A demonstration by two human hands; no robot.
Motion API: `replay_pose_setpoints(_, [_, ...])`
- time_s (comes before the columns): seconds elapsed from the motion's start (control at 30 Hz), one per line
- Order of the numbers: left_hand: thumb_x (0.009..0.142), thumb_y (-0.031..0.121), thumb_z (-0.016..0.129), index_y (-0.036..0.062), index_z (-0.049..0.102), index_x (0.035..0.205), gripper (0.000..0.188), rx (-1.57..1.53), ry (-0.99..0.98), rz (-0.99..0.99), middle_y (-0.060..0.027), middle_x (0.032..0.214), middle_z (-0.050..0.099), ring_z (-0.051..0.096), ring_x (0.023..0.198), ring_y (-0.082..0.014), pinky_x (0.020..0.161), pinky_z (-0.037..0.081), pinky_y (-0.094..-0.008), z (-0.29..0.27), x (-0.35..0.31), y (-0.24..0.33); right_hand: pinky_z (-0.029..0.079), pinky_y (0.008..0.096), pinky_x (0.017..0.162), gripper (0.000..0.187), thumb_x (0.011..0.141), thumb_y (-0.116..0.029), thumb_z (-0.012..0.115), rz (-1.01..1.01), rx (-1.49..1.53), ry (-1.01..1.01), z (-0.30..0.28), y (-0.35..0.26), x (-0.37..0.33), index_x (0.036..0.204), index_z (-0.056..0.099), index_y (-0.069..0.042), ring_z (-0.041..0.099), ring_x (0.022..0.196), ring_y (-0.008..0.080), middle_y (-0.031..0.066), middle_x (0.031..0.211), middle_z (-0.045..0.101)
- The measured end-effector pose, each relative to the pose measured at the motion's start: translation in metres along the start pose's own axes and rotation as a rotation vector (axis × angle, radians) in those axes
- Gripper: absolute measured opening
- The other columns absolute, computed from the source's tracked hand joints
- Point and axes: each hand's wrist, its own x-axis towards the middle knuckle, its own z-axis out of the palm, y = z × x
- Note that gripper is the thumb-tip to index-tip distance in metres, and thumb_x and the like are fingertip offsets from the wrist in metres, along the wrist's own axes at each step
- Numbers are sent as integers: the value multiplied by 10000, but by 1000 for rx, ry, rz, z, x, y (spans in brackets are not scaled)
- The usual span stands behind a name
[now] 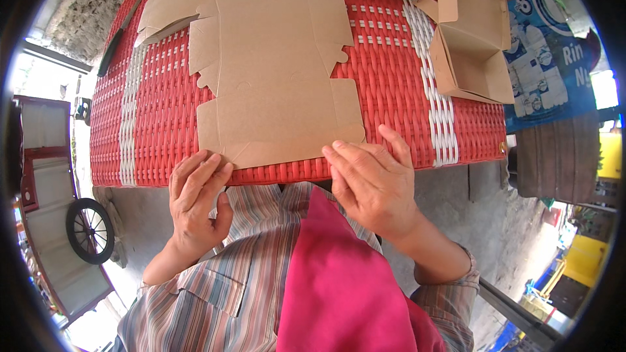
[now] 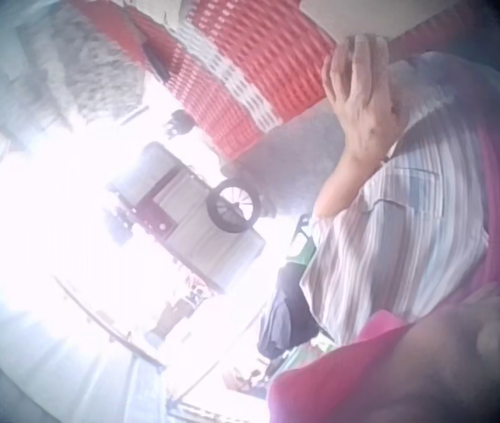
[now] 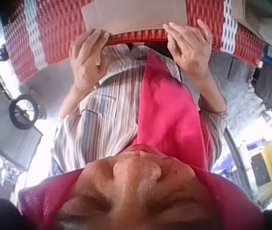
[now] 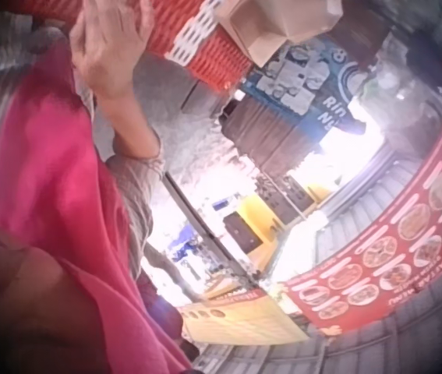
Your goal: The person assembles flat cardboard pieces into small rectangular boxes by hand. They fold the cardboard along pre-scored lines, tuck flaps into slots, and secure the structure without using any tools. The finished boxes are stacked on the table.
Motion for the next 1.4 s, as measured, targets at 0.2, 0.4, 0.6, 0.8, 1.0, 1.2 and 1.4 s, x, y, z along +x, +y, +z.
replay_pose_setpoints(0.2, [685, 2, 648, 16, 689, 1144, 461, -69, 15, 51, -122, 1201, 629, 577, 1183, -349, 1040, 413, -489, -11, -2, -23, 384, 477, 1089, 249, 823, -91, 702, 27, 93, 14, -7, 13, -6, 1068, 720, -49, 643, 913, 177, 36, 1080, 676])
replay_pose_setpoints(0.4, [724, 196, 828, 40, 641, 1155, 495, -20, -31, -22, -163, 1365, 587, 519, 1339, -268, 1130, 352, -497, -19, 31, -16, 317, 521, 1133, 647, 810, -226, 781, 138, 214, 189, -19, 28, -19, 1385, 534, -58, 529, 1268, 292, 99, 1353, 585])
replay_pose_setpoints(0.6, [807, 140, 712, 94, 659, 1050, 253, -80, -41, 392, -146, 1305, 634, 587, 1260, -311, 1045, 469, -462, -13, -3, -36, 177, 520, 1206, 840, 663, -143, 835, 200, 103, -134, -42, 39, -22, 1437, 511, -180, 391, 1425, 265, 38, 1488, 483])
replay_pose_setpoints(0.8, [787, 107, 686, 172, 607, 1266, 489, -185, -91, 453, -148, 1365, 595, 556, 1291, -348, 1036, 488, -462, -18, -22, -27, 183, 522, 1191, 617, 709, -22, 729, 7, 26, -190, -30, 17, -22, 1286, 664, -228, 463, 1368, 207, -39, 1406, 568])
replay_pose_setpoints(1.0, [739, 79, 680, 21, 647, 1225, 491, -235, -50, 355, -145, 1282, 645, 592, 1247, -294, 1022, 489, -440, -8, 2, -37, 284, 482, 1117, 407, 784, -94, 695, -42, 121, -110, -21, 12, -16, 1177, 724, -192, 593, 1194, 202, -11, 1200, 681])
replay_pose_setpoints(1.2, [790, 64, 775, -18, 637, 1117, 365, -607, 27, -155, -122, 999, 734, 732, 927, -255, 790, 572, -344, 4, 12, -20, 391, 396, 1025, 251, 763, -55, 766, 224, 404, 112, -6, 14, -16, 1006, 731, -107, 626, 1080, 223, 47, 1034, 716])
replay_pose_setpoints(1.4, [770, 319, 830, 41, 452, 1336, 735, -438, 246, -421, -223, 812, 679, 677, 741, -385, 687, 538, -431, 18, 45, -2, 474, 264, 893, 664, 885, 3, 732, 623, 699, 299, 6, -1, -1, 1459, 403, -46, 635, 983, 138, 115, 1039, 719])
